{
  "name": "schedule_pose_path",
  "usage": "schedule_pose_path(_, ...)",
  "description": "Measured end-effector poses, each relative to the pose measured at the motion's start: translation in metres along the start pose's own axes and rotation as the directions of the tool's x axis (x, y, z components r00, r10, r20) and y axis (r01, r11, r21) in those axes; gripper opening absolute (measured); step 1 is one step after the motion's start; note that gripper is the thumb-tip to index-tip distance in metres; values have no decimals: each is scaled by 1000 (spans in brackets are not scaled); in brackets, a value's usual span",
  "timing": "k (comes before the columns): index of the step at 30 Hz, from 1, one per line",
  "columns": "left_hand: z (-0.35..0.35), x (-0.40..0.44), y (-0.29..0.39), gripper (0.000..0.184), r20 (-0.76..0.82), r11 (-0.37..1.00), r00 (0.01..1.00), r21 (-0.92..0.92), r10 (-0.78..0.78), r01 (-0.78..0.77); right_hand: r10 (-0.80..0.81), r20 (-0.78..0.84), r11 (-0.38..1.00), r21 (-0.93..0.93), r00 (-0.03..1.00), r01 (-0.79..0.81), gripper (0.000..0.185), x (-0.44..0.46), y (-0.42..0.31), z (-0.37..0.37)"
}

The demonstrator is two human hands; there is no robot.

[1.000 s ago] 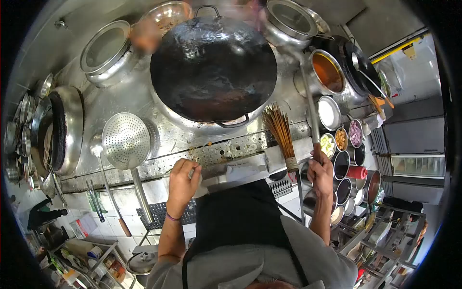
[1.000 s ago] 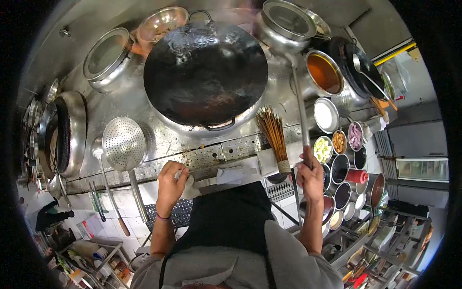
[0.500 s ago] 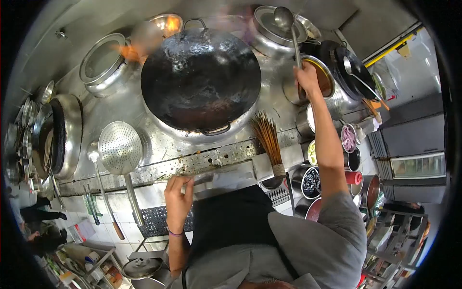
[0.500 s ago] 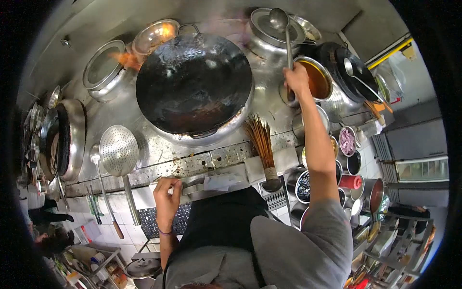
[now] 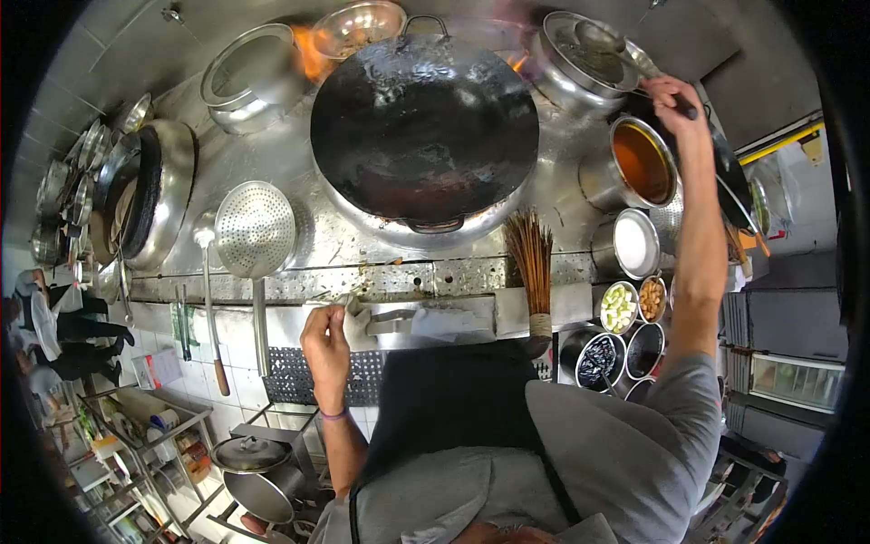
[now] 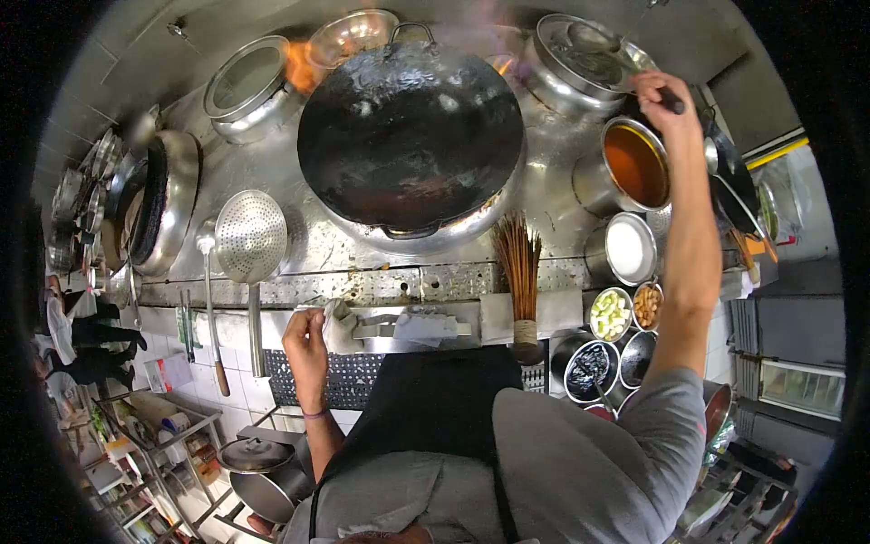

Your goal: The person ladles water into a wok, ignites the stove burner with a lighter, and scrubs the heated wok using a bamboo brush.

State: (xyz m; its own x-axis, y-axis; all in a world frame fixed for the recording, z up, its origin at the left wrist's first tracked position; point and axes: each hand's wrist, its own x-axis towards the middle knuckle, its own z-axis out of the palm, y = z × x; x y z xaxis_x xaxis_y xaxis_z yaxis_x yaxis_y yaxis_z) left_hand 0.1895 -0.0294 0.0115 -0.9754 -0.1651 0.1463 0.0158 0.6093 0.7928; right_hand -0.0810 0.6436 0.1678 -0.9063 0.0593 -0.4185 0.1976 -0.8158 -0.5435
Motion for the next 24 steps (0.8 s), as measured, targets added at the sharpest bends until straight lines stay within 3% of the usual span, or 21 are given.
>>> schedule_pose_path(2,3,15,10,10,63,995,997,-85,-47,53,129,83,975,169,988,-142,43,-39,-6,21)
schedule_pose_path(3,6,24,14,11,98,989,993,-128,-69,81,147,112,969,184,983,-165,49,-67,4,39)
schedule_pose_path(4,13,35,13,13,142,940,980,-291,-141,178,160,141,964,193,977,-186,51,-93,15,56)
schedule_pose_path(6,20,69,27,13,173,910,982,-393,-69,133,192,283,942,216,940,-258,54,-128,30,59)
schedule_pose_path(7,25,91,28,10,164,925,987,-375,-3,65,169,281,937,252,945,-242,55,-145,40,62)
schedule_pose_path(8,28,113,43,8,167,846,986,-529,25,68,186,264,932,256,946,-255,55,-165,52,69)
schedule_pose_path(10,32,155,65,18,146,852,985,-524,92,-2,225,240,925,251,944,-284,55,-195,75,70)
schedule_pose_path(12,46,194,61,23,147,691,985,-722,91,44,276,194,906,273,941,-322,55,-218,97,65)
schedule_pose_path(15,58,224,83,21,210,513,977,-843,40,161,261,77,959,93,962,-267,51,-247,133,52)
schedule_pose_path(18,75,240,99,20,372,462,928,-819,-26,341,219,-1,964,-152,976,-217,43,-273,160,43)
schedule_pose_path(21,118,255,90,22,551,410,829,-737,-96,537,229,-33,948,-220,973,-231,40,-290,174,37)
schedule_pose_path(23,161,267,78,23,696,363,703,-624,-145,692,210,-66,936,-276,975,-220,40,-297,180,40)
schedule_pose_path(24,187,273,67,21,774,254,612,-567,-163,784,202,-64,926,-312,977,-212,41,-299,183,40)
